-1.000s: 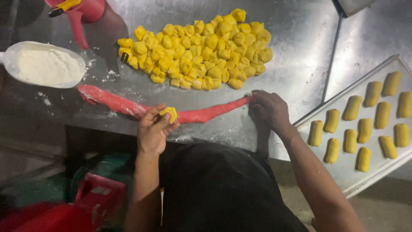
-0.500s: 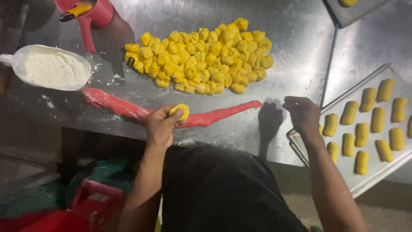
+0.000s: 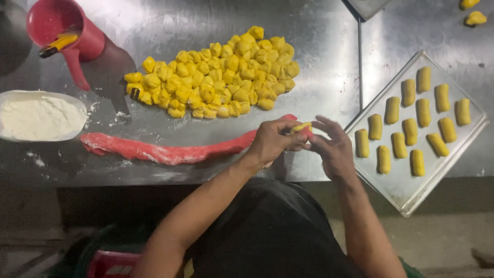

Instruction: Shaping and preparing individual portions of colored dough on a metal workbench in a bakery environment.

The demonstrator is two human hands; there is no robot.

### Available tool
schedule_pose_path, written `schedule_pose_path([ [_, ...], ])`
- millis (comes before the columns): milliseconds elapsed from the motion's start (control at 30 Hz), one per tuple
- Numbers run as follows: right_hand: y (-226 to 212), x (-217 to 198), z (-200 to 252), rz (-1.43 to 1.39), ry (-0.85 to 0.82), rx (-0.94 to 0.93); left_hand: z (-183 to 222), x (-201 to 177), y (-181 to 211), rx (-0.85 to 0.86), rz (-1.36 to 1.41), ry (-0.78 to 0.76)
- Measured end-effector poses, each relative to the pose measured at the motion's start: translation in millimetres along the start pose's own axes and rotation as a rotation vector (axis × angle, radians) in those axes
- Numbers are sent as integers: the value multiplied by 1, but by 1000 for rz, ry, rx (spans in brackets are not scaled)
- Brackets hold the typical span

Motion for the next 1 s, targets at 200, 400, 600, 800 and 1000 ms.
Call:
schedule_pose_path([
  [200,74,-54,-25,98,80,128,-32,4,-41,2,-394,-12],
  [400,116,-45,-23,775,258,-483,-66,-9,-118,448,-1013,168],
  [600,121,-63,-17,468,234,-196,-54,-5,-92,381,-1098,362],
  [800,125,-49,-16,708,283,-490,-46,2,-118,474,-1195,285],
  [1000,106,-56,-22,950,30,-620,-22,8,-72,472,-1268,18],
])
Point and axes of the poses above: each hand's wrist, its own z-axis away from the middle knuckle, its own x-axis out of the palm, y = z × x, the point moved 2 cm from there along -z, towards the middle knuckle, and after that the axes turned 13 degrees about y, right-handed, at the moved point
